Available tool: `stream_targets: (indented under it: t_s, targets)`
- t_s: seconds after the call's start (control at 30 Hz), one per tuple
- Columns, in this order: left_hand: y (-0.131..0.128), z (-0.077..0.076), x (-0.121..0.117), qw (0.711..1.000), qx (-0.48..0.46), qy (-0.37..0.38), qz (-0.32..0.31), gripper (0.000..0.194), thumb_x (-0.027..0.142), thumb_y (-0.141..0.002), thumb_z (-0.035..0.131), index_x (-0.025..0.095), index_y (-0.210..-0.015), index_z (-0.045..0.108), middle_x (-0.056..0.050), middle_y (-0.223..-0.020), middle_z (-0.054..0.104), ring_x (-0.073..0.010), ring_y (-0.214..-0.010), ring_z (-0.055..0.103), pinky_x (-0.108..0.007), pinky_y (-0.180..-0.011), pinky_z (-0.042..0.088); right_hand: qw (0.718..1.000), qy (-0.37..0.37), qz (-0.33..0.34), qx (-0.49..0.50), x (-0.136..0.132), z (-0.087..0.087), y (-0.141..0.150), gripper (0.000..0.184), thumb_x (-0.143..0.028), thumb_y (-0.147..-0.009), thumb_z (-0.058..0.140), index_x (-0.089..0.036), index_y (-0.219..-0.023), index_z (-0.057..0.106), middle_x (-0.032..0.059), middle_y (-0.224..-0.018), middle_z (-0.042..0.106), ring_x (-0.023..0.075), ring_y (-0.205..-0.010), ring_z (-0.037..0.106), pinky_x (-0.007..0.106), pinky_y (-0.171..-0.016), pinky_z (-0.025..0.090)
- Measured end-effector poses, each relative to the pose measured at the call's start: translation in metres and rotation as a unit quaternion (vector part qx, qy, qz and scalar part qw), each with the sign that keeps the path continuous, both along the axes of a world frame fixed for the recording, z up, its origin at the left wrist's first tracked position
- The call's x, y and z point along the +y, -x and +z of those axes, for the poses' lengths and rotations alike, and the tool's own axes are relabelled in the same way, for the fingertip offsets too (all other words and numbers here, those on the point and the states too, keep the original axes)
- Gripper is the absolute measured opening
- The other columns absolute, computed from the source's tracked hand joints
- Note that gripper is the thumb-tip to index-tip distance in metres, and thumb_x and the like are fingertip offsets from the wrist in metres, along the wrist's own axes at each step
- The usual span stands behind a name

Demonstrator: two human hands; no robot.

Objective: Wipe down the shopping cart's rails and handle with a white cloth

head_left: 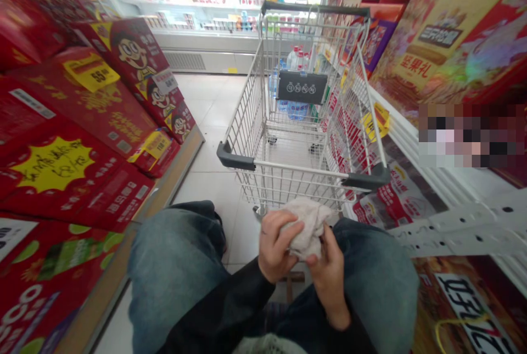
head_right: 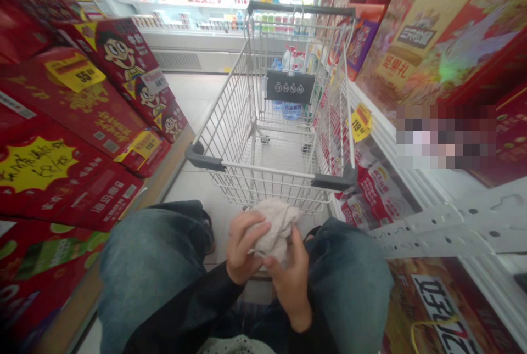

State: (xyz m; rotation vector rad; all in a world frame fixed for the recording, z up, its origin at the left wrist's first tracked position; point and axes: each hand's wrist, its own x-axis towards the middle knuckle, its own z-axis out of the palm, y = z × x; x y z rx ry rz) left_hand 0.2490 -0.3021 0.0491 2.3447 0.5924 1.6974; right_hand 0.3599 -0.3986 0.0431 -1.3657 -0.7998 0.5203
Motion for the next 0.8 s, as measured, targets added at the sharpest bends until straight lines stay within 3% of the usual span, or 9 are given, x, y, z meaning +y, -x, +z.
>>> stream_targets:
  t_s: [0.07,0.17,0.27,0.37,0.43,0.5,0.57,0.7,0.8]
  targets:
    - [-0.003,-0.008,-0.006,1.000,0.007,-0.008,-0.003,0.035,0.036,-0.107,0.049,0.023,-0.134,0.068,-0.014,-0.119,0.070,-0.0280,-0.116,0.068,-0.048,-0.101,0.059,0.998,0.029,0.005,0.056,-0.001,-0.002,0.015,0.086,-0.058,-0.073,0.092,-0.018,-0.144,0.065,0.0160,-0.140,0.073,0.0364,-0.128,0.071,0.043,-0.102,0.064]
    - [-0.006,-0.007,-0.016,0.999,0.001,0.044,-0.012,0.039,0.025,-0.099,0.059,0.023,-0.138,0.067,-0.014,-0.124,0.069,-0.0288,-0.122,0.066,-0.049,-0.106,0.057,0.994,0.070,-0.008,0.084,0.002,0.002,0.021,0.078,-0.049,-0.071,0.095,-0.018,-0.138,0.070,0.0138,-0.134,0.076,0.0346,-0.123,0.073,0.041,-0.101,0.064]
    - [-0.001,0.013,-0.022,0.983,0.026,0.145,-0.106,0.051,0.019,-0.091,0.059,0.024,-0.142,0.064,-0.016,-0.132,0.066,-0.0301,-0.127,0.065,-0.052,-0.109,0.057,0.990,0.068,-0.022,0.121,0.006,0.007,0.015,0.069,-0.046,-0.074,0.093,-0.018,-0.132,0.072,0.0128,-0.125,0.080,0.0322,-0.112,0.077,0.041,-0.094,0.066]
    - [0.014,0.037,-0.016,0.945,0.049,0.222,-0.235,0.063,0.019,-0.088,0.054,0.023,-0.151,0.055,-0.018,-0.140,0.063,-0.0313,-0.133,0.063,-0.052,-0.111,0.057,0.990,0.060,-0.059,0.118,0.009,0.010,0.008,0.059,-0.047,-0.080,0.088,-0.020,-0.130,0.072,0.0107,-0.121,0.080,0.0314,-0.110,0.077,0.044,-0.097,0.065]
    - [0.025,0.052,-0.003,0.942,0.039,0.220,-0.250,0.066,0.018,-0.090,0.053,0.023,-0.155,0.050,-0.017,-0.138,0.066,-0.0302,-0.132,0.064,-0.049,-0.109,0.059,0.993,0.054,-0.090,0.049,0.011,0.012,0.005,0.050,-0.045,-0.082,0.086,-0.022,-0.126,0.075,0.0089,-0.120,0.080,0.0319,-0.112,0.076,0.047,-0.101,0.063]
    - [0.032,0.067,0.017,0.973,0.016,0.153,-0.171,0.062,0.014,-0.092,0.054,0.023,-0.154,0.051,-0.014,-0.132,0.069,-0.0280,-0.128,0.065,-0.047,-0.110,0.057,0.988,0.023,-0.133,-0.071,0.017,0.012,0.002,0.042,-0.039,-0.084,0.085,-0.024,-0.123,0.077,0.0086,-0.122,0.076,0.0320,-0.115,0.073,0.050,-0.106,0.060]
    - [0.035,0.081,0.042,0.997,0.031,0.050,-0.043,0.059,0.012,-0.094,0.056,0.021,-0.153,0.053,-0.014,-0.134,0.069,-0.0282,-0.131,0.063,-0.050,-0.118,0.048,0.964,-0.028,-0.173,-0.201,0.025,0.013,-0.003,0.040,-0.031,-0.086,0.083,-0.028,-0.125,0.077,0.0098,-0.125,0.071,0.0315,-0.117,0.070,0.051,-0.105,0.060]
    - [0.028,0.102,0.087,0.976,0.157,-0.042,0.144,0.043,0.023,-0.102,0.058,0.017,-0.145,0.061,-0.016,-0.141,0.066,-0.0328,-0.137,0.056,-0.056,-0.126,0.028,0.904,-0.080,-0.205,-0.367,0.046,0.013,-0.018,0.050,-0.022,-0.089,0.077,-0.033,-0.137,0.071,0.0123,-0.125,0.065,0.0300,-0.111,0.067,0.053,-0.095,0.062]
    - [0.022,0.102,0.103,0.964,0.182,-0.049,0.190,0.023,0.030,-0.104,0.060,0.019,-0.119,0.072,-0.011,-0.117,0.073,-0.0292,-0.119,0.062,-0.052,-0.120,0.030,0.874,-0.084,-0.238,-0.415,0.058,0.013,-0.030,0.052,-0.023,-0.091,0.077,-0.029,-0.142,0.068,0.0128,-0.124,0.063,0.0279,-0.109,0.065,0.052,-0.092,0.062]
